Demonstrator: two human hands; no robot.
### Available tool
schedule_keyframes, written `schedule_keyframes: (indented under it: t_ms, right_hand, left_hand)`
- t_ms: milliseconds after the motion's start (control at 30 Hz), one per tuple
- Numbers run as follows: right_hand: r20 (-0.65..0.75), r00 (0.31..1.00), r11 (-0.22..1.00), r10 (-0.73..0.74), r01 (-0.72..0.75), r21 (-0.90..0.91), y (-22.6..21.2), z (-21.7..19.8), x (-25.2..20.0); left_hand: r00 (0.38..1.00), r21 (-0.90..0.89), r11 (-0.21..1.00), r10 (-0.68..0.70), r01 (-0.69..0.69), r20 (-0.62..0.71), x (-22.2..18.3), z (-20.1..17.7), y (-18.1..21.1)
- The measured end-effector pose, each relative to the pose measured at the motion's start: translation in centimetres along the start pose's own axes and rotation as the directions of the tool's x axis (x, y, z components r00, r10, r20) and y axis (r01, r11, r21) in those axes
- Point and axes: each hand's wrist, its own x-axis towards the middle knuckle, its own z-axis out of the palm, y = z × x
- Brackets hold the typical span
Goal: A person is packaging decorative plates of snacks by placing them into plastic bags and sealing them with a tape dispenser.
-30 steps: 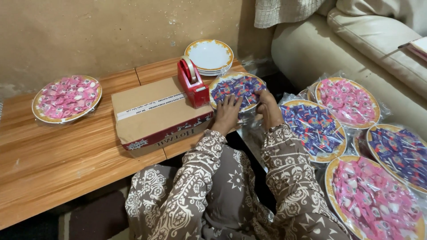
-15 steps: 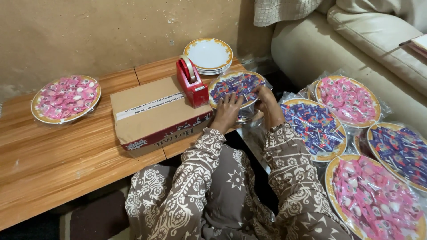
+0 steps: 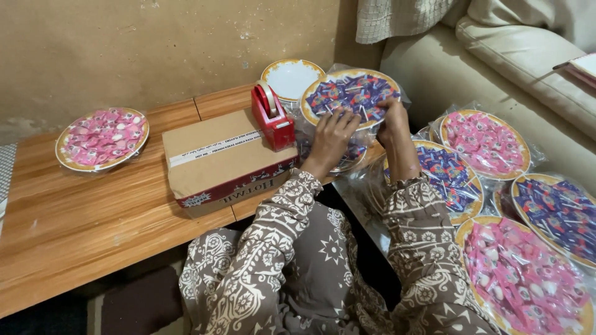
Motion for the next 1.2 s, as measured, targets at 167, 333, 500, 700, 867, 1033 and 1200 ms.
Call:
schedule_keyframes:
  t_ms: [167, 333, 500, 700, 867, 1033, 1200]
  right_hand:
    - [0.113, 0.992, 0.993, -0.049, 0.036, 0.116, -8.7, 5.3, -8.5]
    - [0.363, 0.925, 0.991, -0.115, 0.084, 0.100, -17.3, 13.5, -22.4]
    - [0.538, 0.809, 0.956, -0.238, 0.294, -0.020, -19.0, 21.8, -29.2]
    - [0.901, 0.421, 0.878, -0.107, 0.465, -0.114, -13.8, 28.5, -32.1]
    - [0.956, 0.270, 0.583, -0.116, 0.798, -0.155, -4.7, 30.5, -32.7]
    - [0.941, 0.323, 0.555, -0.099, 0.803, -0.217, 3.3, 29.6, -32.6]
    - [0.906, 0.413, 0.698, -0.092, 0.675, -0.237, 4.9, 30.3, -30.7]
  left_hand:
    - [0.991, -0.038, 0.999, 0.012, -0.017, -0.136, 4.8, -3.0, -1.5]
    - [0.987, -0.118, 0.989, -0.105, 0.091, -0.120, 10.0, -12.9, -2.9]
    - [0.840, -0.225, 0.916, -0.396, 0.332, -0.370, 12.4, -22.2, -5.3]
    - [0.399, -0.578, 0.517, -0.856, 0.632, -0.329, 7.5, -23.9, -12.9]
    - [0.083, -0.739, 0.186, -0.981, 0.648, -0.174, 2.6, -27.7, -13.4]
    - [-0.100, -0.734, 0.247, -0.914, 0.632, -0.393, -0.9, -26.2, -12.2]
    - [-0.180, -0.800, 0.201, -0.916, 0.565, -0.357, -1.6, -26.0, -12.7]
